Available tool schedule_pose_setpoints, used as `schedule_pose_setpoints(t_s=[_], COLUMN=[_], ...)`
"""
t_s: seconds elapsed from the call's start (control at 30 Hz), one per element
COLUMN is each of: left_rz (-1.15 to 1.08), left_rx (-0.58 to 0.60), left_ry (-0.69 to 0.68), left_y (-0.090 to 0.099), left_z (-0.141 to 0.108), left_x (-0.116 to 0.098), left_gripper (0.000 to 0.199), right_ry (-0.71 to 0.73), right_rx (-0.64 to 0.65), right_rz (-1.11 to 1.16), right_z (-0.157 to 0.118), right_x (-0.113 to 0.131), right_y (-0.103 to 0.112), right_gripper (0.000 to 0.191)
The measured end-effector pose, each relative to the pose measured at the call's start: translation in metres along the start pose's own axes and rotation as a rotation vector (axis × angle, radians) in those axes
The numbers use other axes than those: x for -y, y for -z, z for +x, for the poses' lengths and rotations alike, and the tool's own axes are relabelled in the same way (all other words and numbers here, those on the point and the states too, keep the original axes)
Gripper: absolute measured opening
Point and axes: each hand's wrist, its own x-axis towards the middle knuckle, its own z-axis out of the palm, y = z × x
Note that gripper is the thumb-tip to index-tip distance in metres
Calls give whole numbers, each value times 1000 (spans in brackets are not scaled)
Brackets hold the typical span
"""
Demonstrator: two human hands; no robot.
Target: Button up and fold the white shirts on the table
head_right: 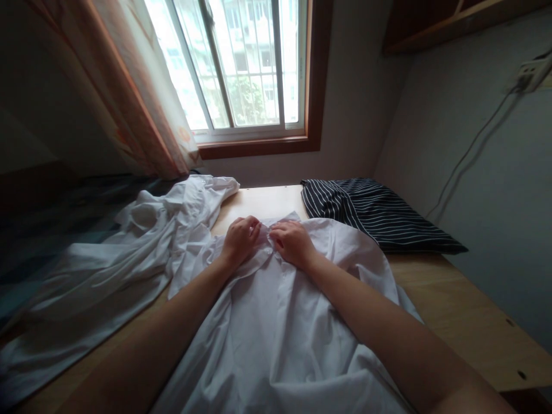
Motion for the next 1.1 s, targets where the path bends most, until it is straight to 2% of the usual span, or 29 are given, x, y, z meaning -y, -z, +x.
schedule_pose_setpoints(t_s=[0.27,0.5,0.67,0.83,0.9,1.0,1.1], left_rz=[-245,-372,-315,-240,-206,-122,-47], left_rx=[-63,-111,-87,-21,-12,-60,-92], left_ry=[116,240,138,-5,-13,10,104], left_y=[-3,-2,-1,1,0,-5,-14], left_z=[2,3,2,1,0,0,0], left_x=[3,8,4,0,1,7,17], left_gripper=[15,16,17,45,43,22,31], right_ry=[55,68,24,5,-4,-138,-346], right_rx=[5,68,78,94,81,-3,-105], right_rz=[-37,-72,-123,-110,-87,-90,-135], right_z=[0,0,-2,-3,-1,2,4], right_x=[5,11,9,8,10,7,-9], right_y=[-1,4,-1,-3,1,10,20], right_gripper=[25,26,26,27,25,26,35])
